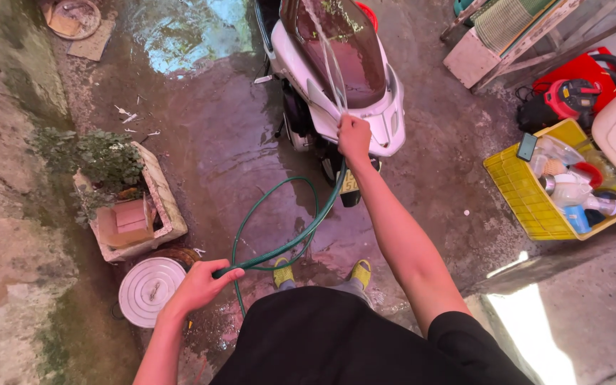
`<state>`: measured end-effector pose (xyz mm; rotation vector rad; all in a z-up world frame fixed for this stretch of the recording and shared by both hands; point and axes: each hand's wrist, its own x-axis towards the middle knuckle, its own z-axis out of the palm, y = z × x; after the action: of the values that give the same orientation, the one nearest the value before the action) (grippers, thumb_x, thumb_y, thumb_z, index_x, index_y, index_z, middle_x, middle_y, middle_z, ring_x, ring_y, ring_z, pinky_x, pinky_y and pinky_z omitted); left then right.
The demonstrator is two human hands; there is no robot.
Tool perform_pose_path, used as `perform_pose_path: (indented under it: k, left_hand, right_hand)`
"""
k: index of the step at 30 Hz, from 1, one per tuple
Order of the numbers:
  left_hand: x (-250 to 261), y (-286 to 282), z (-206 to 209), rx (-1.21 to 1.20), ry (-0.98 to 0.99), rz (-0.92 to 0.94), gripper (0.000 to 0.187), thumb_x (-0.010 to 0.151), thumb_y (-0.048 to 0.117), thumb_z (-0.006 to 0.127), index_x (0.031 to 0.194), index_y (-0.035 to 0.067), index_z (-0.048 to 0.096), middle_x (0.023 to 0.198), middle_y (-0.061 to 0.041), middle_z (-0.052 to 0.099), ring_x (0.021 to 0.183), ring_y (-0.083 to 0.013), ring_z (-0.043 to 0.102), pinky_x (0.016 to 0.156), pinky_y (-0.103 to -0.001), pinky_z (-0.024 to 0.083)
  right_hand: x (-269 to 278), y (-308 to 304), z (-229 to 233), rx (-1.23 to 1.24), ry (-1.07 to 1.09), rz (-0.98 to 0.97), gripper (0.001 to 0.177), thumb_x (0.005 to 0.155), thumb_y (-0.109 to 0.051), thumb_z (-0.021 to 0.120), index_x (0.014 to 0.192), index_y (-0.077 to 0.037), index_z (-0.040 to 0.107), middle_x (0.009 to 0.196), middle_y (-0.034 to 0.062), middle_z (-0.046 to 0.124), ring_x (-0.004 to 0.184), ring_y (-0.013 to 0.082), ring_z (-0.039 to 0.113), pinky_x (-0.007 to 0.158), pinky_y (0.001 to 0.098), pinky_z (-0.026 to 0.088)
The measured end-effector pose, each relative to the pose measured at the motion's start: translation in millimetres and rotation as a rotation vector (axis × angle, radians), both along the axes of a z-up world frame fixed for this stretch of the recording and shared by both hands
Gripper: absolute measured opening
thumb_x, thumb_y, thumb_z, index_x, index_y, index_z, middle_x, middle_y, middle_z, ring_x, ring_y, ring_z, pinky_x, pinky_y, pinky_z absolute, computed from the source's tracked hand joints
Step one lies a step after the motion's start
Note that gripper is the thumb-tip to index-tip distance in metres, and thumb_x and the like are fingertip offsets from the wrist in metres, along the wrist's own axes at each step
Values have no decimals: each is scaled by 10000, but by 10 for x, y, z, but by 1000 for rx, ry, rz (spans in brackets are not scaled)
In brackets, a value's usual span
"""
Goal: The person uses a green hose to spray water on a white scooter, focusing on the rear section and license plate. They move around the vehicle to rinse different parts, eventually squatting down to wash the lower areas and the ground.
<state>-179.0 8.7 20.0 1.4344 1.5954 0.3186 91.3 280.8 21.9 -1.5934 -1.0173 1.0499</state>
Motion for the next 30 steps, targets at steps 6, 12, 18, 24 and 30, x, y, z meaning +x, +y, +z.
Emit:
perform_pose_path:
  k: [6, 12, 18, 24, 30]
  left_hand:
    - [-143, -29, 27, 9, -85, 41, 381, 688, 372, 730, 529, 80, 546, 424, -100, 431, 467, -179, 429, 490, -303, 369]
    - [-282, 3, 81, 66, -77, 33, 349, 670, 357, 745, 526, 89, 575, 423, -86, 427, 462, -171, 436, 479, -304, 361]
    - [-304, 55, 64, 26, -45, -14, 355, 661, 388, 753, 519, 110, 584, 408, -56, 437, 439, -164, 444, 476, -280, 358]
    - [-302, 75, 25, -14, -21, -53, 360, 670, 401, 742, 535, 103, 590, 423, -79, 464, 456, -181, 456, 491, -287, 367]
    - [-240, 137, 75, -30, -45, -101, 342, 681, 386, 736, 554, 105, 589, 441, -88, 450, 462, -195, 459, 490, -299, 366]
  right_hand:
    - [111, -81, -1072, -100, 86, -137, 231, 759, -149, 481, 579, -20, 546, 408, 83, 397, 259, 148, 370, 235, 281, 330]
    - [104, -393, -1299, -193, 243, -168, 235, 788, -134, 452, 592, -17, 510, 413, 29, 334, 263, 90, 316, 242, 233, 269]
    - [168, -507, -1557, -253, 238, -160, 236, 804, -130, 441, 622, -3, 522, 434, 49, 359, 270, 106, 335, 250, 252, 276]
    - [266, -583, -1713, -267, 240, -162, 213, 789, -103, 434, 613, -6, 504, 435, 43, 350, 281, 94, 323, 254, 248, 275]
    - [377, -603, -1685, -242, 251, -169, 234, 816, -134, 435, 630, -11, 507, 439, 43, 337, 274, 95, 315, 247, 243, 263]
